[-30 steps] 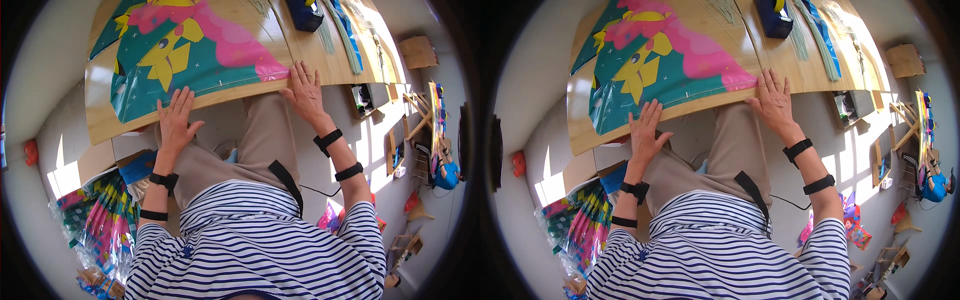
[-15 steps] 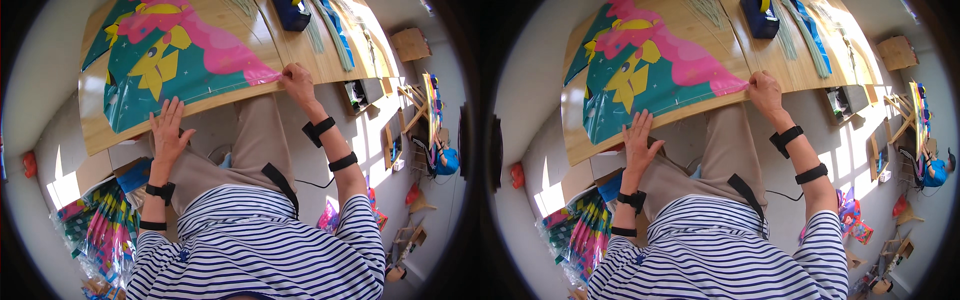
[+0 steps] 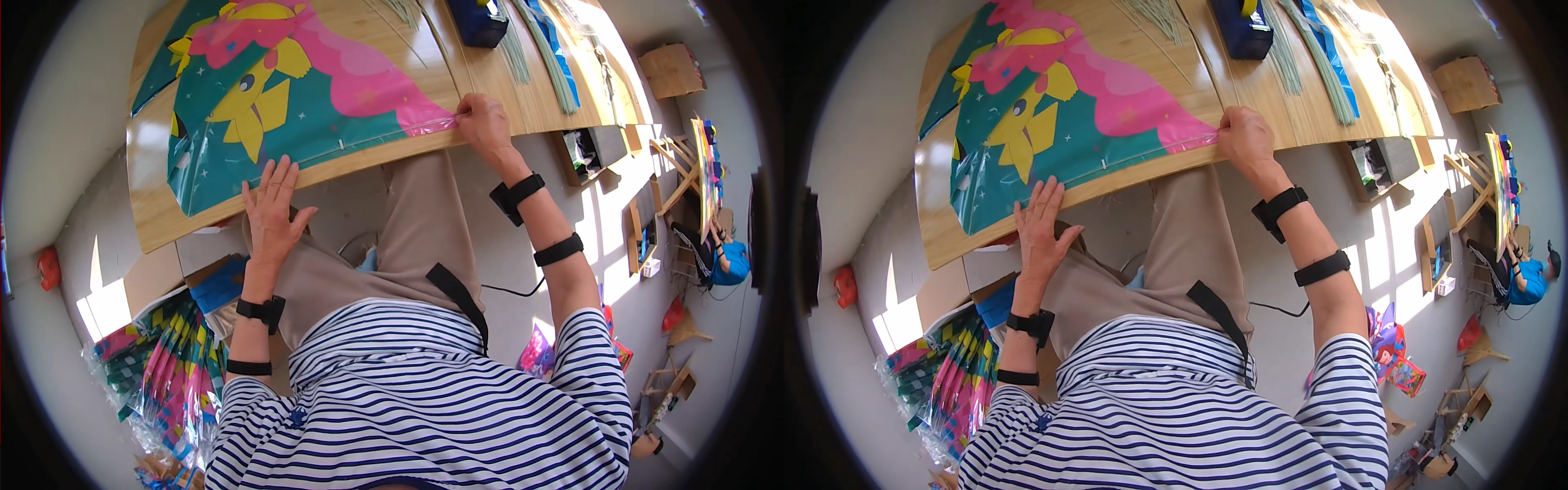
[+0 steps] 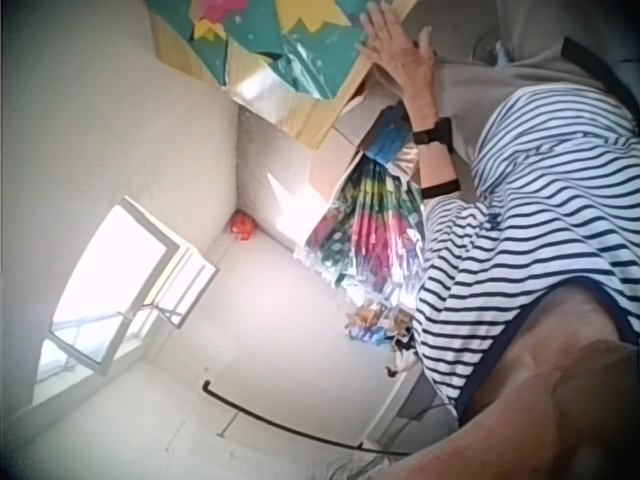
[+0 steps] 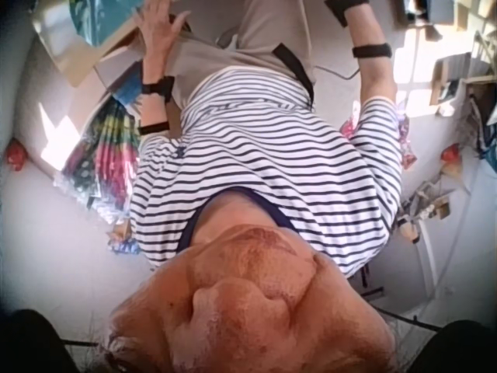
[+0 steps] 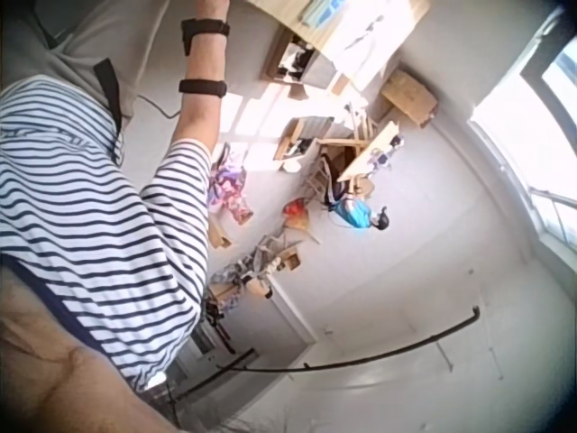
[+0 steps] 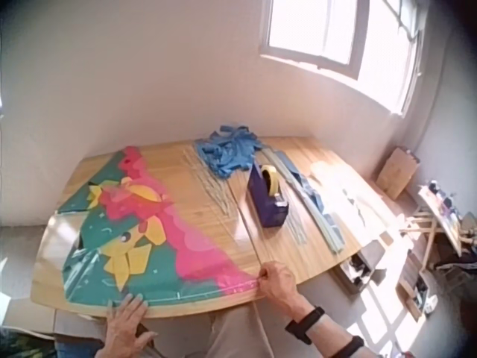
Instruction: Assembling a plastic character kite by attaching plastic film and tape.
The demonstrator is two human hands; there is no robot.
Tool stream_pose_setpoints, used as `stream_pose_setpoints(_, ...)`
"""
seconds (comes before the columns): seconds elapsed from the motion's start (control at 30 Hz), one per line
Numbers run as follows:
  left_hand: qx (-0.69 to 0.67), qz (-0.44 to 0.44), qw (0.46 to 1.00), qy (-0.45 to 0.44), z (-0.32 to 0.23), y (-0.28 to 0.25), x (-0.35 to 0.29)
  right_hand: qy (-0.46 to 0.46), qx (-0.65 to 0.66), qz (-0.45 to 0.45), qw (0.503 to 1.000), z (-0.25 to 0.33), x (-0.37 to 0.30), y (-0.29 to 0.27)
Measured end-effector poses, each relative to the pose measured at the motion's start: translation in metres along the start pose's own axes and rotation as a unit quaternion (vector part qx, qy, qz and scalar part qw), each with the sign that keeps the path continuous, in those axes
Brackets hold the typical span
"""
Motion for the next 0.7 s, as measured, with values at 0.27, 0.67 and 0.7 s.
stream_pose_setpoints(0.27,-0.003,0.0,1.0,-0.01,-0.001,-0.006,0.001,0.183,0.15,-0.101,0.966,-0.029,0.061,-0.047)
stream_pose_setpoints(0.67,-0.016,0.002,1.0,-0.02,-0.003,-0.005,0.004,0.282,0.317,-0.044,0.905,-0.043,0.173,-0.041)
stream_pose_setpoints(0.7,-0.018,0.001,1.0,-0.02,-0.003,-0.006,0.003,0.286,0.307,-0.047,0.906,-0.04,0.175,-0.041)
Point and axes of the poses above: each hand's wrist, its own x-axis towards the middle knuckle, its own y-axis out of the palm, z = x × y, the point moved 5 cm from there along x, towards the middle knuckle, and after that the axes turned 12 degrees about -z, right-handed, at the moved point
